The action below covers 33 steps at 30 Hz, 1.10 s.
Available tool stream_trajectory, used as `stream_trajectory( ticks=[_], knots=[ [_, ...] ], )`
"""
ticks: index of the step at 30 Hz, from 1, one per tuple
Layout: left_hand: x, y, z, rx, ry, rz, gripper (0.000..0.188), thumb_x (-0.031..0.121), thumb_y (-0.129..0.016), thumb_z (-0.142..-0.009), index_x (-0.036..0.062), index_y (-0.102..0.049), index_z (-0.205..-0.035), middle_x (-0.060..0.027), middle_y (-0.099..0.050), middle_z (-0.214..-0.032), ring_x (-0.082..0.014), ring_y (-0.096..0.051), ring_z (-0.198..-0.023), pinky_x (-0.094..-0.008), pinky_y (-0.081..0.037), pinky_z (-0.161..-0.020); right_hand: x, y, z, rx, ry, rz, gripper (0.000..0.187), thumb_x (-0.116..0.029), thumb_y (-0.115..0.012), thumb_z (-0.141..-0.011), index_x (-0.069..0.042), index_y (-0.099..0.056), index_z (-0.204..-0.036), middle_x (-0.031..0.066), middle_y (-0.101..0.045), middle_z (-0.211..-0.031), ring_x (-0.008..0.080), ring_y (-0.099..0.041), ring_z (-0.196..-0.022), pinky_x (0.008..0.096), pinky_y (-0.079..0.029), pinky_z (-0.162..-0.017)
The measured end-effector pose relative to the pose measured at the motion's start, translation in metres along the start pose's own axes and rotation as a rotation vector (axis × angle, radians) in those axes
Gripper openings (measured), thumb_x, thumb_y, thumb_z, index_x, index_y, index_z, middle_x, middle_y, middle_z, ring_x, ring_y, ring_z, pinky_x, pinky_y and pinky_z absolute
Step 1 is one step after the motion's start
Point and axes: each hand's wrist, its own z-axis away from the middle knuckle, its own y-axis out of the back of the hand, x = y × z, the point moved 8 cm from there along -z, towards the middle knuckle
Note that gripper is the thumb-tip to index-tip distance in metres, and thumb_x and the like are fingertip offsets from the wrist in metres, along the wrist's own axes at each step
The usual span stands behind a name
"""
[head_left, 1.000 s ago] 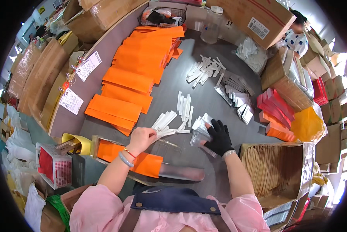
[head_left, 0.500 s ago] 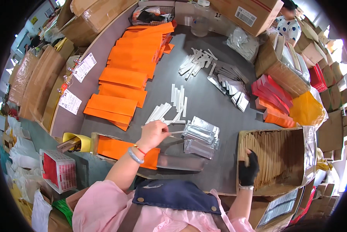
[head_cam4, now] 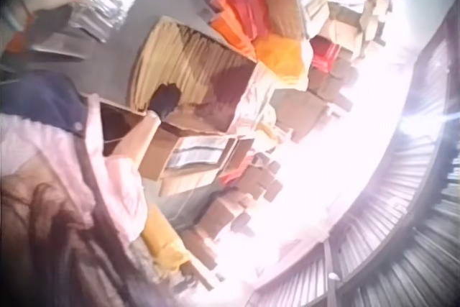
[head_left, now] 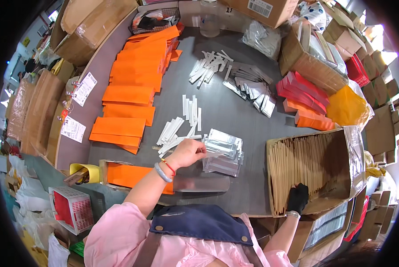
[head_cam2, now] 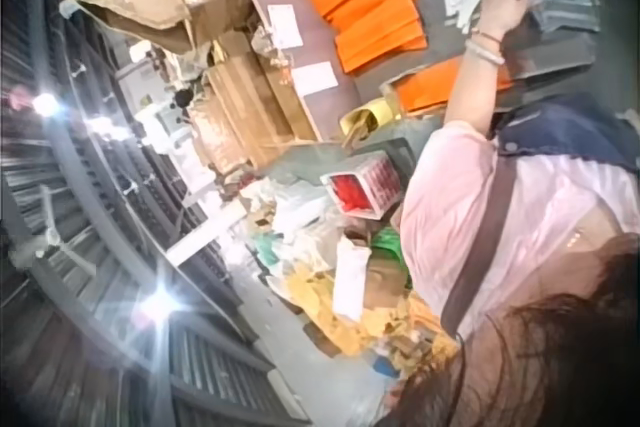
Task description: Packing white plastic components and wooden sticks into plastic bags at a workstation.
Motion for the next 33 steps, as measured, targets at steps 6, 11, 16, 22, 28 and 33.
stream_trajectory(
  ticks=[6,11,16,22,28,33],
  knots=[
    [0.007,-0.021,-0.001,-0.175,-0.014,-0.03,0.014,0.017,-0.07,-0.08,0.0046,-0.071,-0.087,-0.0126,-0.069,-0.08,-0.028,-0.066,-0.076,-0.0379,-0.052,-0.072,0.003,-0.002,-0.002,0.11,0.096,0.012,0.023,-0.004,-0.062,-0.077,0.0,-0.063,-0.1,0.0158,-0.064,-0.098,0.0325,-0.063,-0.093,0.0397,-0.049,-0.085],
    [0.007,-0.022,-0.015,0.066,-0.199,-0.189,0.014,0.016,-0.072,-0.08,0.0046,-0.065,-0.086,-0.0104,-0.061,-0.086,-0.0283,-0.059,-0.084,-0.0366,-0.048,-0.074,0.007,-0.006,-0.005,0.013,0.035,0.088,0.024,-0.004,-0.059,-0.078,0.0,-0.06,-0.102,0.0163,-0.063,-0.101,0.0332,-0.062,-0.095,0.0393,-0.049,-0.086],
    [0.015,-0.02,-0.026,0.227,-0.274,-0.354,0.013,0.016,-0.07,-0.079,0.0098,-0.064,-0.089,-0.0066,-0.059,-0.1,-0.0289,-0.054,-0.1,-0.0415,-0.044,-0.084,0.008,-0.007,-0.006,0.044,0.048,0.102,0.023,-0.007,-0.058,-0.078,0.0,-0.057,-0.1,0.0181,-0.058,-0.097,0.0369,-0.058,-0.094,0.0448,-0.047,-0.083],
    [0.006,-0.019,-0.035,0.179,-0.194,-0.364,0.023,0.019,-0.077,-0.073,0.0127,-0.066,-0.092,-0.0026,-0.059,-0.102,-0.0256,-0.053,-0.104,-0.0428,-0.042,-0.086,0.01,-0.002,-0.006,0.064,0.044,0.182,0.018,-0.006,-0.054,-0.087,0.002,-0.054,-0.104,0.0199,-0.06,-0.101,0.0363,-0.06,-0.095,0.0402,-0.047,-0.085],
    [0.012,-0.007,-0.035,0.188,-0.176,-0.213,0.022,0.016,-0.079,-0.07,0.0082,-0.067,-0.087,-0.004,-0.064,-0.085,-0.0255,-0.061,-0.086,-0.0397,-0.048,-0.079,0.012,0.026,0.005,0.258,-0.118,-0.005,0.03,-0.009,-0.045,-0.098,0.005,-0.052,-0.124,0.0225,-0.06,-0.119,0.0375,-0.058,-0.109,0.0399,-0.045,-0.094],
    [0.019,0.004,-0.005,0.092,0.003,0.254,0.014,0.01,-0.075,-0.071,0.0028,-0.066,-0.078,-0.008,-0.067,-0.068,-0.0266,-0.065,-0.065,-0.0376,-0.052,-0.065,-0.024,0.016,0.017,0.211,0.037,-0.499,0.022,-0.013,-0.048,-0.1,0.002,-0.054,-0.115,0.006,-0.057,-0.092,0.0172,-0.055,-0.086,0.0302,-0.046,-0.079]
  ],
)
